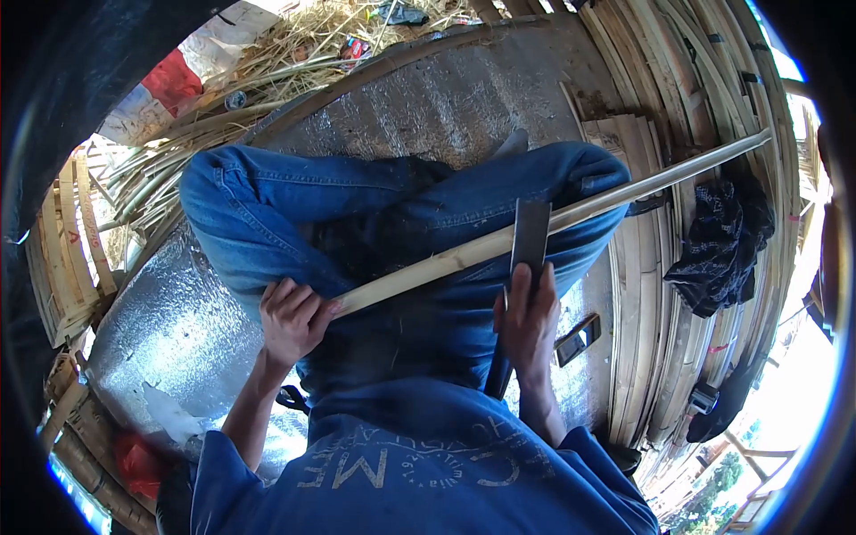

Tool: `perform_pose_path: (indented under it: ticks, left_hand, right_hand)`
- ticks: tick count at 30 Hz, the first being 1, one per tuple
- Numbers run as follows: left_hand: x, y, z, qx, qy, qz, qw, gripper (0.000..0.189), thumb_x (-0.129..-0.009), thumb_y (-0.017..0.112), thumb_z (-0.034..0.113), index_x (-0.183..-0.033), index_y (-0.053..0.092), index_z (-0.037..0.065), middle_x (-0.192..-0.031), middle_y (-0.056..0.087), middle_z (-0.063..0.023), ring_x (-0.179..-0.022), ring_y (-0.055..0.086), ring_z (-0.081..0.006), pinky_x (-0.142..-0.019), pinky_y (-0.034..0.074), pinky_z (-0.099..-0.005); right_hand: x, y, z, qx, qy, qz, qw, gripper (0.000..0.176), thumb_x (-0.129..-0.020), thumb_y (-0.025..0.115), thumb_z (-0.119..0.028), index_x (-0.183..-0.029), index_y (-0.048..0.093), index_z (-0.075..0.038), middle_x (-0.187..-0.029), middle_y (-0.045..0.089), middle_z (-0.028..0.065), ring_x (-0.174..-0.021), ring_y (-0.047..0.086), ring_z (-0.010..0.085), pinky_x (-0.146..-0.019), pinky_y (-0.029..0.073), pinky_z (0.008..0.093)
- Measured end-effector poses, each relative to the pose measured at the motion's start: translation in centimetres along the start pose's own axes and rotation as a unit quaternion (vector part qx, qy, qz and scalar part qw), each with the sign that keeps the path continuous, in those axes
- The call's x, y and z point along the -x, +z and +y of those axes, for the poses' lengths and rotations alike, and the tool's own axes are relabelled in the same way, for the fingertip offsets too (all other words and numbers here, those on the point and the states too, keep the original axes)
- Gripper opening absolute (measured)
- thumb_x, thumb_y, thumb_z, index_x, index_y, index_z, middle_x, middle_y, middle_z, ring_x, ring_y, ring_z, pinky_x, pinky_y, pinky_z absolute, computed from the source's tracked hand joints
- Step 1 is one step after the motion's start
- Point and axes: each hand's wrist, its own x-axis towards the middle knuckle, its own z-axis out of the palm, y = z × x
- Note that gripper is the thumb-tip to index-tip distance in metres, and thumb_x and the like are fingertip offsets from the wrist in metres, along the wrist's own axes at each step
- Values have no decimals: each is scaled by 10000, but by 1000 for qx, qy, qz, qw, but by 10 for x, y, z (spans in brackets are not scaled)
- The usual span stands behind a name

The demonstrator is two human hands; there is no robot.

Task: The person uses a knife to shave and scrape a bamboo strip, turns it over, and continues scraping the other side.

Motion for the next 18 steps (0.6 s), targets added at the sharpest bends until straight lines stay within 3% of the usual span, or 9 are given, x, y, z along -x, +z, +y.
perform_pose_path:
  ticks: [4,6,8,10,11,12,14,16,18]
  left_hand:
    - [-5,-2,-1,8,7,3,1000,347,-778,713,251,-567,490,91,-582,429,-23,-572,423,-202,-545,319,-351]
    - [-5,-1,2,8,1,2,1000,340,-775,713,246,-568,493,89,-581,429,-24,-570,424,-203,-544,320,-352]
    - [-5,-1,4,14,2,3,1000,337,-774,713,242,-569,494,88,-580,428,-24,-569,422,-203,-543,321,-354]
    - [-5,-2,3,14,4,7,1000,334,-773,712,238,-569,495,88,-580,428,-24,-567,420,-204,-543,321,-356]
    - [-5,-1,2,9,3,2,1000,332,-773,712,236,-570,496,88,-579,428,-24,-566,418,-204,-543,322,-356]
    - [-4,-1,2,4,0,-3,1000,330,-772,712,234,-570,497,88,-578,429,-24,-564,416,-204,-543,322,-356]
    - [-5,-2,2,1,-2,-2,1000,331,-773,711,234,-568,495,89,-577,429,-23,-564,413,-204,-542,322,-356]
    - [-2,-1,2,3,0,-2,1000,332,-774,710,235,-567,494,90,-575,430,-21,-563,411,-204,-542,321,-356]
    - [-1,1,1,7,6,4,1000,310,-770,718,232,-581,517,89,-576,427,-17,-570,409,-198,-549,320,-356]
  right_hand:
    - [-11,-27,-23,-155,141,-70,975,251,-977,497,-253,-918,484,-10,-547,536,89,-416,545,196,-371,392,306]
    - [-15,-42,-28,-148,116,-45,981,287,-994,457,-305,-886,488,-41,-542,533,48,-427,535,118,-369,389,260]
    - [-16,-44,-39,-150,141,-36,978,290,-983,481,-303,-894,486,-27,-553,565,94,-443,580,178,-387,419,303]
    - [-6,-9,-18,-68,92,-104,988,284,-967,511,-287,-903,480,-12,-583,590,157,-487,625,271,-423,457,370]
    - [4,4,-24,-29,0,-114,993,255,-960,524,-259,-916,478,-12,-607,593,193,-537,642,337,-454,474,418]
    - [11,13,-29,28,-114,-83,990,240,-966,516,-259,-917,485,-26,-601,595,177,-536,645,320,-463,482,417]
    - [4,-1,-36,-102,94,-146,980,223,-961,522,-229,-908,481,-16,-594,589,175,-532,641,326,-462,478,426]
    - [-12,-19,-39,-117,158,-67,978,225,-959,524,-219,-894,478,-8,-589,586,171,-523,635,331,-458,476,430]
    - [-12,-23,-33,-58,135,-71,987,237,-962,516,-230,-917,481,1,-589,586,169,-524,636,327,-461,479,422]
